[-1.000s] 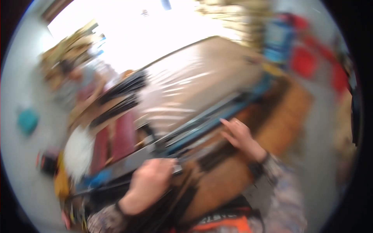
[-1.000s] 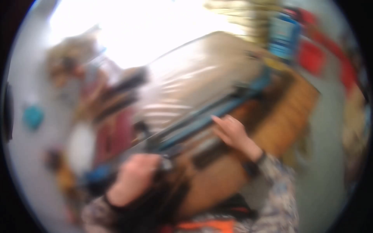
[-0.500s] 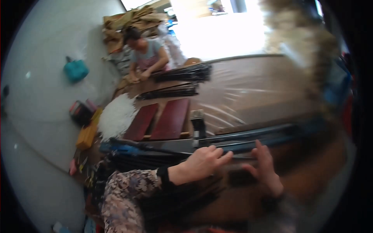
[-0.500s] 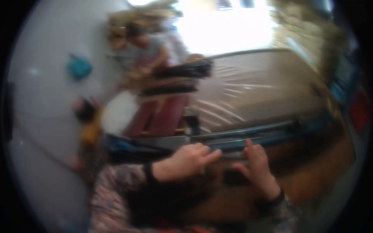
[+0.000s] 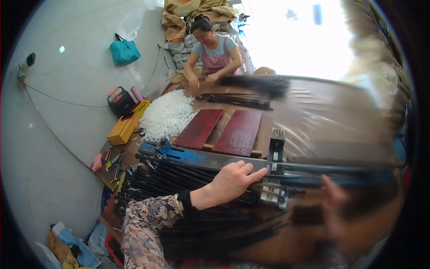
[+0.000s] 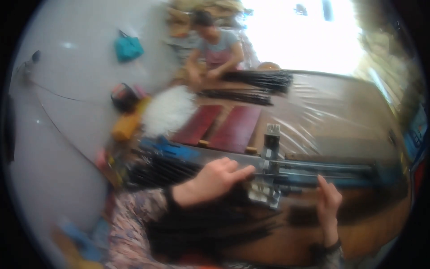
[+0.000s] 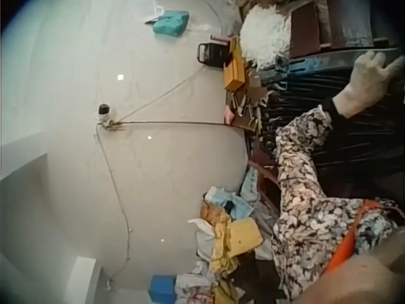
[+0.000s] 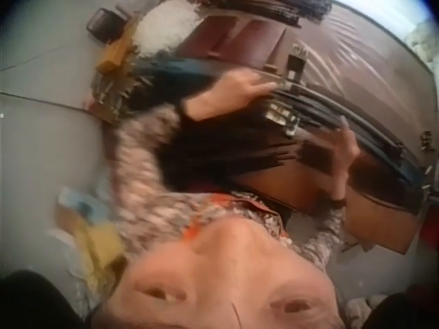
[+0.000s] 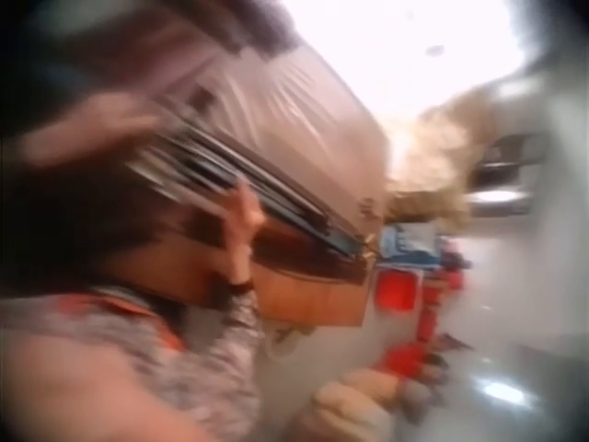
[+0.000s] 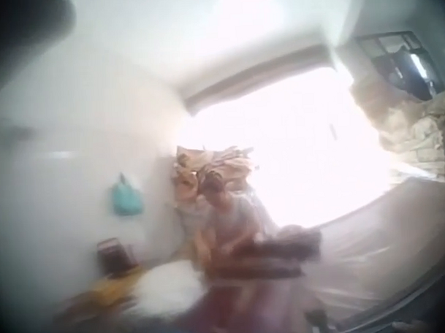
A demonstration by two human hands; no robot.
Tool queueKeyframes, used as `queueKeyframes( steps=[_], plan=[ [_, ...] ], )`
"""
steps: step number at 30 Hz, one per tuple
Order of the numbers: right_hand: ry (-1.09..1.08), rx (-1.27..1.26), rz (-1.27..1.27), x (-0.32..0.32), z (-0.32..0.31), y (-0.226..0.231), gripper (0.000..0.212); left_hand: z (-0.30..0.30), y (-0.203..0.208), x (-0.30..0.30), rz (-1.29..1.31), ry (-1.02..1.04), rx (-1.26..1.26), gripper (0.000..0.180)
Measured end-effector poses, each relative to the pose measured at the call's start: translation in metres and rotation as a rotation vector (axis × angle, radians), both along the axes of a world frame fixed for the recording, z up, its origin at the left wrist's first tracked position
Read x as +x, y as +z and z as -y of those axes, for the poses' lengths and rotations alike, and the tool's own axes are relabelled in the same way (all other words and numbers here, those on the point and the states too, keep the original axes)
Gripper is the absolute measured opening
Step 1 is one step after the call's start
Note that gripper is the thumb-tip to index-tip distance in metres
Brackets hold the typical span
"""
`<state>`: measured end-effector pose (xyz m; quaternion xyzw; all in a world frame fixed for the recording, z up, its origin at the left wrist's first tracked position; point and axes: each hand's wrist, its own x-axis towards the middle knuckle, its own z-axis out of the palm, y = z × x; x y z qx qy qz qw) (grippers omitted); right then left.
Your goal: Processing and organizing black metal rods using a manual sliding tool on a workbench.
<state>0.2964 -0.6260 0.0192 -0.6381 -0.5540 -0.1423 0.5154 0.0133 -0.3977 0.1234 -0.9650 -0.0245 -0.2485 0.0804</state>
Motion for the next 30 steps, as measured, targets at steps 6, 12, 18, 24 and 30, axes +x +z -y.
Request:
queueKeyframes(
  steps=[6, 12, 18, 24, 30],
  plan=[
    [0.03, 0.058, 0.064, -0.012, -0.042, -0.014, 0.04, -0.007, -0.001, -0.024, 0.071, 0.034, -0.131, 0.03],
    [0.04, -0.352, -0.104, 0.006, -0.078, -0.006, 0.015, -0.059, 0.053, -0.087, 0.228, 0.328, -0.025, 0.016],
    [0.485, -0.172, -0.257, -0.041, -0.185, 0.037, 0.012, -0.054, 0.045, -0.099, 0.274, 0.338, -0.15, 0.022],
    [0.438, -0.264, 0.035, -0.051, -0.206, 0.031, 0.014, -0.059, 0.024, -0.145, 0.221, 0.493, -0.182, 0.023],
    [0.345, -0.639, 0.551, -0.064, -0.229, 0.029, 0.019, -0.065, 0.017, -0.144, 0.218, 0.501, -0.203, 0.023]
  ],
)
